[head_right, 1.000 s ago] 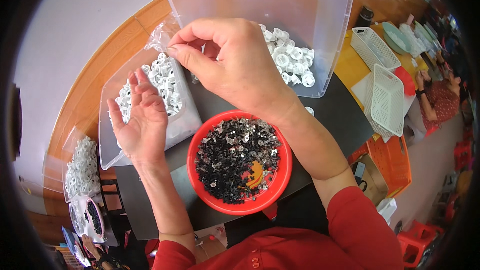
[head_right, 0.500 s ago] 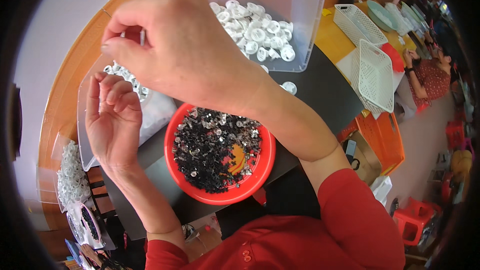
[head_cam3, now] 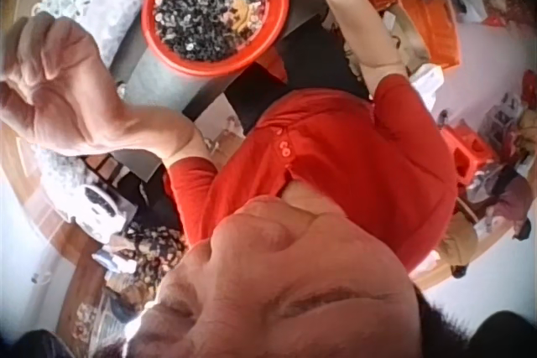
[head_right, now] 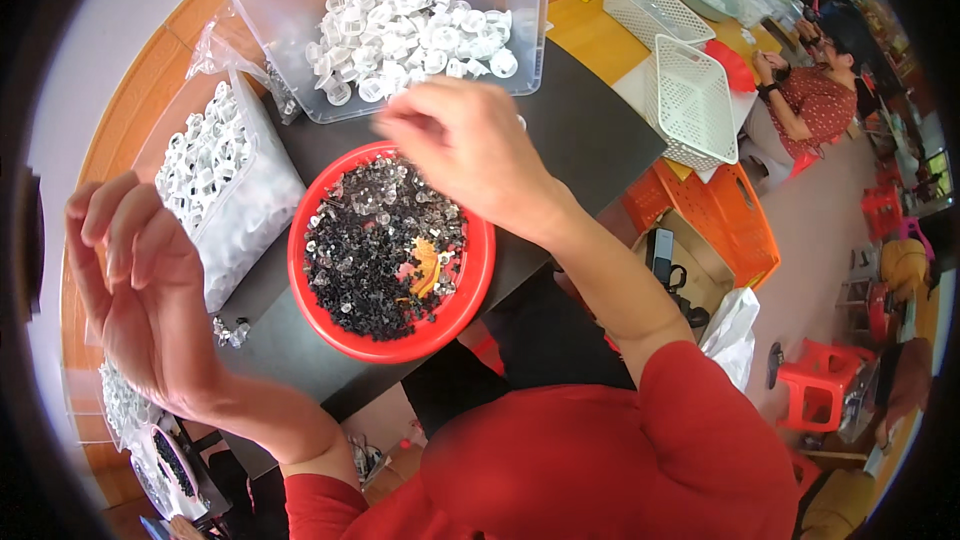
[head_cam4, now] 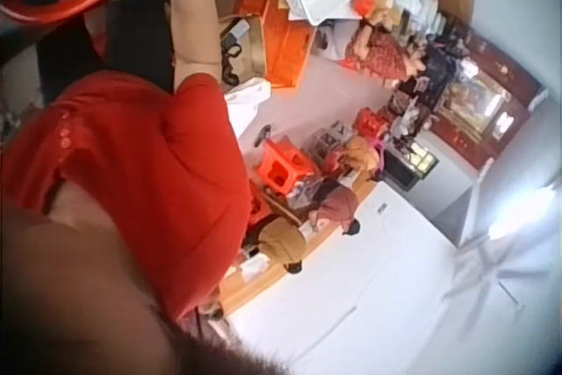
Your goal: Manually assembling small black electronic components into white plastic circular housings.
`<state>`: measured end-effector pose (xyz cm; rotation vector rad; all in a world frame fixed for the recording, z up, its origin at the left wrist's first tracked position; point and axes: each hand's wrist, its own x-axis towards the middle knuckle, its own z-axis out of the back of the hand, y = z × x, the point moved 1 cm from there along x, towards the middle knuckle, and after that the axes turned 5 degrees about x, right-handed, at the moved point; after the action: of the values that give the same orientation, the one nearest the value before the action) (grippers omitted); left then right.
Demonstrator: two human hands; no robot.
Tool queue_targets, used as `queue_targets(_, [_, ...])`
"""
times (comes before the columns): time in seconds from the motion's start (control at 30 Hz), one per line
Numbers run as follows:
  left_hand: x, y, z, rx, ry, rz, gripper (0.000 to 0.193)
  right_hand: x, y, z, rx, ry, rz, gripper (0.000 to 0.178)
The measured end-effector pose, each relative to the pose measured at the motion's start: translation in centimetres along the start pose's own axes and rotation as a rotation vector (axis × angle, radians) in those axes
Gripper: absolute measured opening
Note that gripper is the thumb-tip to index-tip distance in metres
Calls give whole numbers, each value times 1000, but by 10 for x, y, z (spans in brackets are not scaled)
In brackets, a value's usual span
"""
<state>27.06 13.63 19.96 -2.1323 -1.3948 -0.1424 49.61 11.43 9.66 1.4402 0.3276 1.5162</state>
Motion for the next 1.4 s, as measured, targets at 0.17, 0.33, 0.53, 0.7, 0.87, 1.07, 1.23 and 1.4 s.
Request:
queue_targets(0.17, [-19, -9, -22, 129, 66, -45, 4, -69, -45, 38, -187, -156, -253, 10])
queue_targets(0.33, [-43, -4, -17, 289, 25, -167, 7, -90, -60, 40, -219, -173, -267, 12])
queue_targets(0.53, [-112, 10, 68, 1451, -548, -421, 15, -77, -80, 59, -103, -105, -291, 15])
queue_targets(0.7, [-170, 8, 147, 1694, -826, -437, 14, -49, -134, 107, -207, -474, -108, 19])
queue_targets(0.87, [-179, 9, 154, 1627, -769, -129, 18, -49, -153, 113, -789, -359, -386, 35])
queue_targets(1.07, [-177, 15, 144, 1897, -699, -48, 21, -45, -173, 112, -964, -203, -580, 49])
queue_targets(1.23, [-179, 12, 147, 1755, -681, -80, 20, -44, -172, 109, -1015, -185, -588, 49])
queue_targets(1.4, [-179, 9, 154, 1708, -667, -90, 15, -42, -174, 107, -1018, -178, -581, 49])
